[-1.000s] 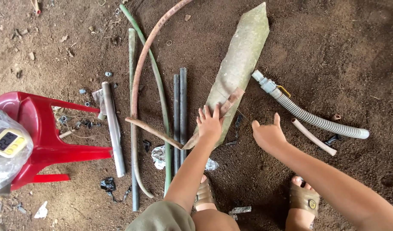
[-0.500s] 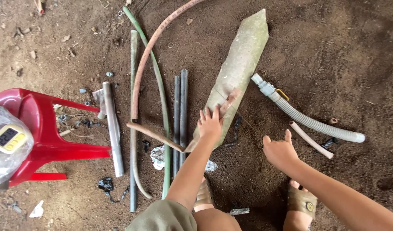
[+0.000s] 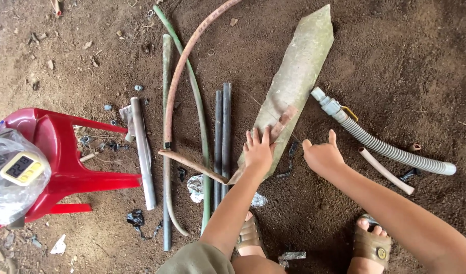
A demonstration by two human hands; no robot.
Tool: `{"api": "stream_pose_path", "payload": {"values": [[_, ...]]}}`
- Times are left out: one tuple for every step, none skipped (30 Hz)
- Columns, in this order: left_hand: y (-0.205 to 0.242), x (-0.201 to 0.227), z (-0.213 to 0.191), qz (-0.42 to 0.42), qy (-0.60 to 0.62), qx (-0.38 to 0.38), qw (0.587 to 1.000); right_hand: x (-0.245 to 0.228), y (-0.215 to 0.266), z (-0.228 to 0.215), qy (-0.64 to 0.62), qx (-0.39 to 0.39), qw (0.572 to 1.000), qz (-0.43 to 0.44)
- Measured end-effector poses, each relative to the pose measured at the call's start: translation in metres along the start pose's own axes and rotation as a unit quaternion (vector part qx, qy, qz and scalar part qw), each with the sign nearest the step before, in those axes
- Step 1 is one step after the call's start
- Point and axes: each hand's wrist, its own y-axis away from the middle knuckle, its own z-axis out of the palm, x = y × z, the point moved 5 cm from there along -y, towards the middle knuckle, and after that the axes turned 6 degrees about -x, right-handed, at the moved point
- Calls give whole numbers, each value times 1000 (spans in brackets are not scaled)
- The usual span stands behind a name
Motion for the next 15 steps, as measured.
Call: {"api": "stream_pose_path", "payload": {"values": [[1, 0, -1, 1, 4, 4, 1000, -2, 1, -2, 8, 25, 1000, -7], [1, 0, 0, 2, 5, 4, 1000, -1, 1, -1, 9, 26, 1000, -5], [1, -1, 2, -2, 14, 2, 1000, -1, 1, 1, 7, 14, 1000, 2], [0, -1, 2, -5, 25, 2, 1000, 2, 2, 1, 7, 3, 1000, 9], [-1, 1, 1, -4, 26, 4, 1000, 5, 7, 0, 10, 5, 1000, 11], [-1, 1, 1, -6, 31, 5, 999, 6, 13, 3, 1, -6, 1000, 12], [-1, 0, 2, -8, 36, 6, 999, 6, 20, 5, -7, -17, 1000, 12], [2, 2, -2, -3, 37, 9, 999, 6, 31, 2, -5, -15, 1000, 17], [6, 3, -6, -8, 32, 10, 999, 5, 42, -1, -3, -26, 1000, 15], [12, 4, -7, -13, 28, 8, 999, 3, 55, -1, -1, -40, 999, 14], [9, 4, -7, -8, 29, 8, 1000, 7, 58, 10, 0, -40, 999, 18], [8, 4, -5, -8, 22, 12, 1000, 11, 61, 22, 12, -46, 999, 22], [7, 3, -3, -7, 15, 15, 1000, 14, 64, 34, 24, -51, 998, 25], [7, 3, -2, -7, 18, 16, 1000, 15, 73, 30, 27, -51, 998, 25], [7, 4, -2, -5, 16, 17, 1000, 17, 82, 27, 32, -75, 996, 34]]}}
